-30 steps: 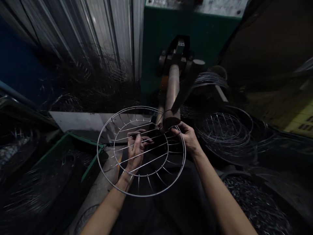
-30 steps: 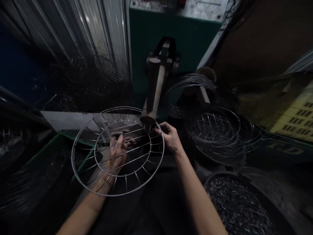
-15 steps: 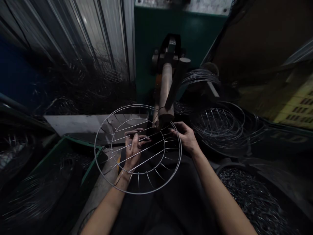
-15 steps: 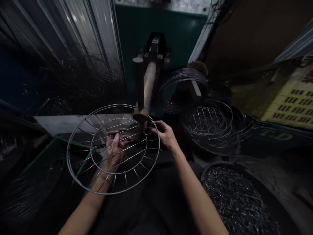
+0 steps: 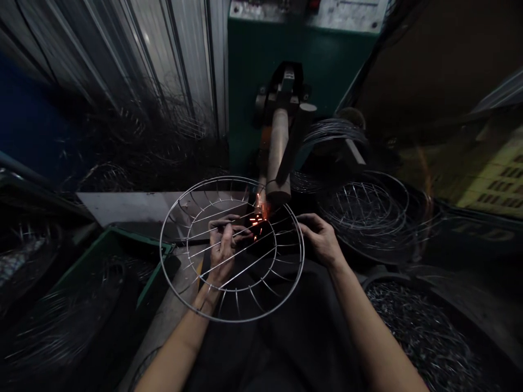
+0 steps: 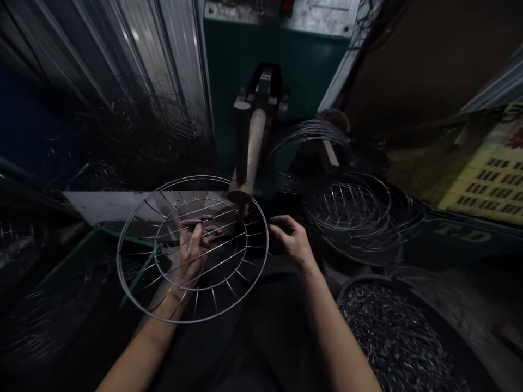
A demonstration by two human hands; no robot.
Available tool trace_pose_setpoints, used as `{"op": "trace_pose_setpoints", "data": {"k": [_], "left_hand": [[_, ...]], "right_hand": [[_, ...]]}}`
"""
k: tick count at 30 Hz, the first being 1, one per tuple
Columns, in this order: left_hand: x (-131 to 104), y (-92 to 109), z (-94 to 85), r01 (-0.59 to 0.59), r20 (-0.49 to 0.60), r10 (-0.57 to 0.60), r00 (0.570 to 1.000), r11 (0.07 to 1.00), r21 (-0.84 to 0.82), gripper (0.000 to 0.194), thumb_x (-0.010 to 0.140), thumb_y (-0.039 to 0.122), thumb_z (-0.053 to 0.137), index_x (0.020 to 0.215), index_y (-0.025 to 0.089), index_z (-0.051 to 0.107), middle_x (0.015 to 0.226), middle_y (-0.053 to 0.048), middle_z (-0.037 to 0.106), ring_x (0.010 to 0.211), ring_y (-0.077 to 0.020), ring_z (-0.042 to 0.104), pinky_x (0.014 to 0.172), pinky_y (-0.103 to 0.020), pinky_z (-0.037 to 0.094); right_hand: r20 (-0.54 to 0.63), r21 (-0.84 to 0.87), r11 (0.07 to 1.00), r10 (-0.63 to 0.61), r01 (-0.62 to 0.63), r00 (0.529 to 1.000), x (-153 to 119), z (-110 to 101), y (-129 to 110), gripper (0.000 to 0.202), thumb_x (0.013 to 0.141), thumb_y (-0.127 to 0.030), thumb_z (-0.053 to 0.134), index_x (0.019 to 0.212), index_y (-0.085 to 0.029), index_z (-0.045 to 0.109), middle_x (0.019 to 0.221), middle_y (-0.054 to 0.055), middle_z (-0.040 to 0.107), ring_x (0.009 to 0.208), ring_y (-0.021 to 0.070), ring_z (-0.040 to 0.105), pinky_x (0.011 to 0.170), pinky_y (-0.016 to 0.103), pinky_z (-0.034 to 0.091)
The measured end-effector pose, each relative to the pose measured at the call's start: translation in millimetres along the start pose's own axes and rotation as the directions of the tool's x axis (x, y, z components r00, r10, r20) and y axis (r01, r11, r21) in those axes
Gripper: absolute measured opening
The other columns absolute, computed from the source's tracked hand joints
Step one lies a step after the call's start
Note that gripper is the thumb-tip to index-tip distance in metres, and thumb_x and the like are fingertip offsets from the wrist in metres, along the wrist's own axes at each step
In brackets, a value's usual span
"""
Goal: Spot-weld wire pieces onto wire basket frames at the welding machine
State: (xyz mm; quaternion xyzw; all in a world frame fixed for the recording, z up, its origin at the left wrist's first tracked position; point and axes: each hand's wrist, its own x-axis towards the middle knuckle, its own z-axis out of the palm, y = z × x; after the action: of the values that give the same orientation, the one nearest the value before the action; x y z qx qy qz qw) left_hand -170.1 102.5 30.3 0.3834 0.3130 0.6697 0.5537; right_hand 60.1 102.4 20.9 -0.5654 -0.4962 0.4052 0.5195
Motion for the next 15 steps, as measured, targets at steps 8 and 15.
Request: {"op": "trace_pose_setpoints", "data": {"k": [8, 15], "left_hand": [[-9, 1, 7.8, -0.002, -0.105, 0.007, 0.994, 0.999, 0.045, 0.018, 0.086, 0.035, 0.053, 0.094, 0.023, 0.042, 0.111, -0.007, 0.056, 0.077, -0.0156, 0.065, 0.065, -0.031, 0.057], [-8, -2, 12.9, -0.091, -0.151, 0.100, 0.983, 0.994, 0.066, 0.020, 0.086, 0.037, 0.052, 0.093, 0.024, 0.040, 0.120, -0.008, 0.052, 0.076, -0.0144, 0.064, 0.067, -0.031, 0.057]], "right_hand": [[0.049, -0.024, 1.000, -0.014, 0.015, 0.999, -5, -2, 6, 0.032, 0.071, -0.041, 0.069, 0.097, -0.021, 0.067, 0.089, 0.003, 0.068, 0.083, 0.0177, 0.062, 0.074, 0.030, 0.049], [0.096, 0.034, 0.995, -0.099, 0.096, 0.990, 29, 26, -9, 0.031, 0.070, -0.041, 0.069, 0.095, -0.022, 0.068, 0.089, 0.001, 0.068, 0.081, 0.0161, 0.061, 0.074, 0.029, 0.048]]}}
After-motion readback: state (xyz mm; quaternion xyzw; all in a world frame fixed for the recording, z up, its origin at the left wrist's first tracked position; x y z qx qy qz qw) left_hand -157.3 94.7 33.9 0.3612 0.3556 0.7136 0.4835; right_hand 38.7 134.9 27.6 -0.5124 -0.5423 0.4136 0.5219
